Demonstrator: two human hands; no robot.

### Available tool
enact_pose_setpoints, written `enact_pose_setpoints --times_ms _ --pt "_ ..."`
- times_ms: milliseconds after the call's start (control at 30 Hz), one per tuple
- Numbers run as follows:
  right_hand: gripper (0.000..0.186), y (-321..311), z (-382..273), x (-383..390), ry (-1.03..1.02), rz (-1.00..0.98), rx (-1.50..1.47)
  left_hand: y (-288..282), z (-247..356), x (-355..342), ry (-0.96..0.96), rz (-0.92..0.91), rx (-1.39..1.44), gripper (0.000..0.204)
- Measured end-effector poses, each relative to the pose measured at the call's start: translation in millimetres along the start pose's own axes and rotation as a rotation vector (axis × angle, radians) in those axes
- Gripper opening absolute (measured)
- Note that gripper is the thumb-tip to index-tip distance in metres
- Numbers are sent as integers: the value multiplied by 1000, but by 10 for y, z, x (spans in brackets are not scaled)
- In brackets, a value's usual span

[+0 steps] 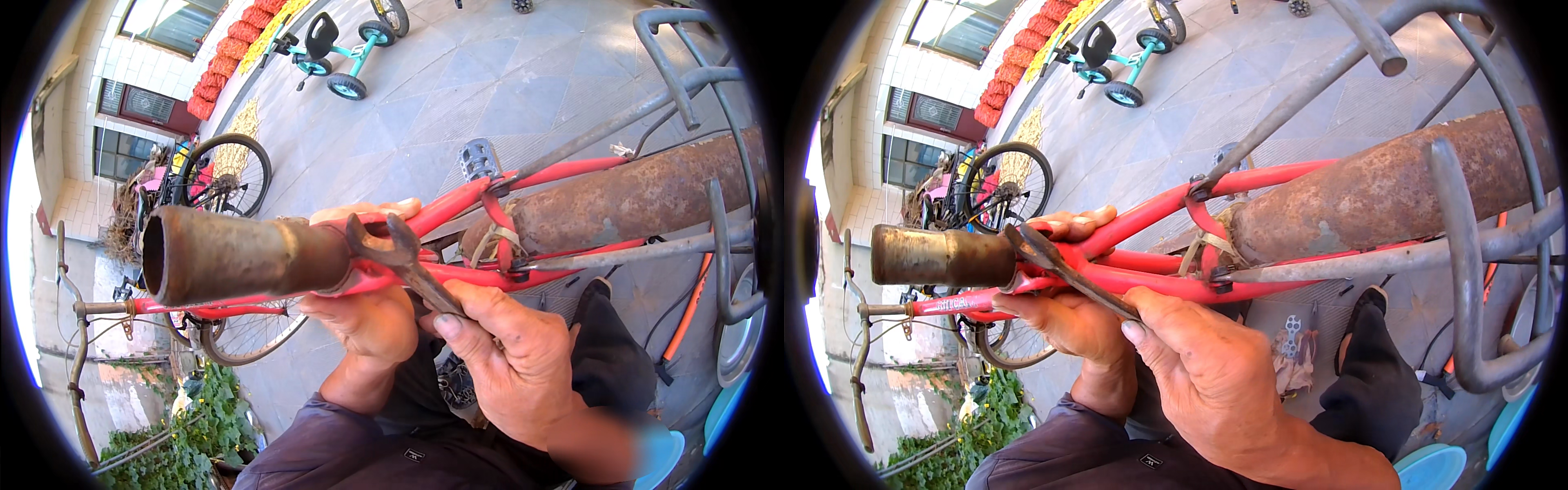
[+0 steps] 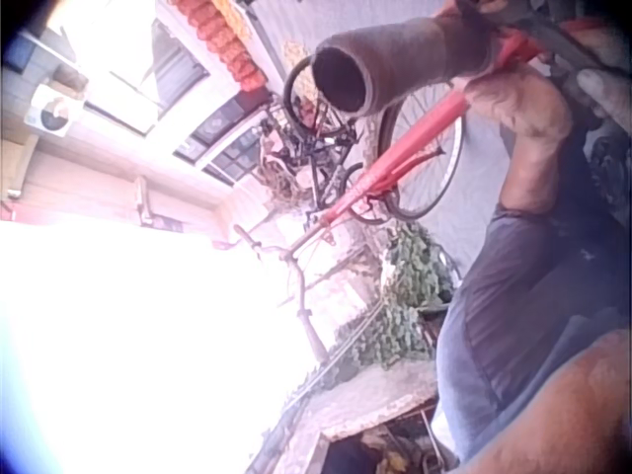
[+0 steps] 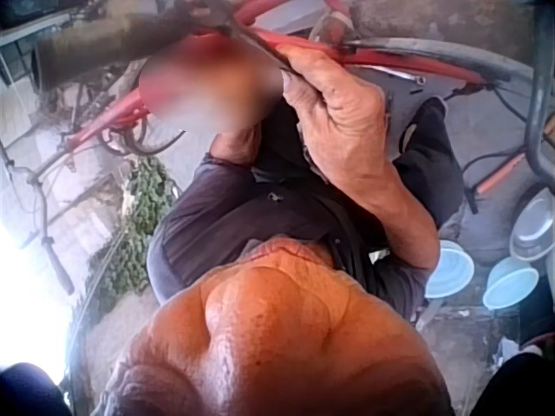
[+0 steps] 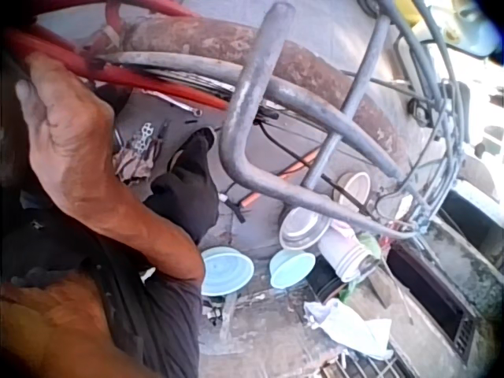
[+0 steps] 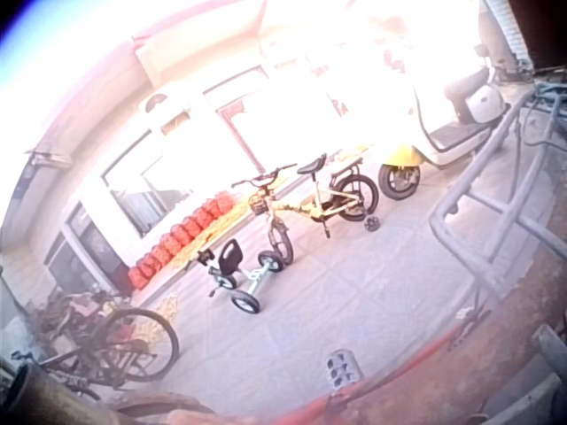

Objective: The person uses a wrench to tighten a bolt on the seat post clamp of a red bicycle frame. They then wipe the seat post and surrounding frame area with a cloth.

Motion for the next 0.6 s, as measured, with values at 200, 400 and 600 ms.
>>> enact_pose_setpoints --times_ms 200,400,600 --pt "27 3 -91 1 -157 53 159 20 23 9 76 -52 -31 91" --pt "26 38 -88 29 -157 86 73 54 -7 4 82 -91 23 92" --pt "25 53 -71 12 -143 41 92 29 -10 2 113 -108 113 91"
Point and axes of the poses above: each hand's wrist, its own x-axis away from the middle knuckle, its own y-axis out of the palm, z = x × y, the point moved 7 cm from there along -x, towards the middle knuckle, and after that the axes turned 2 degrees about -x, right-handed, at the moved point
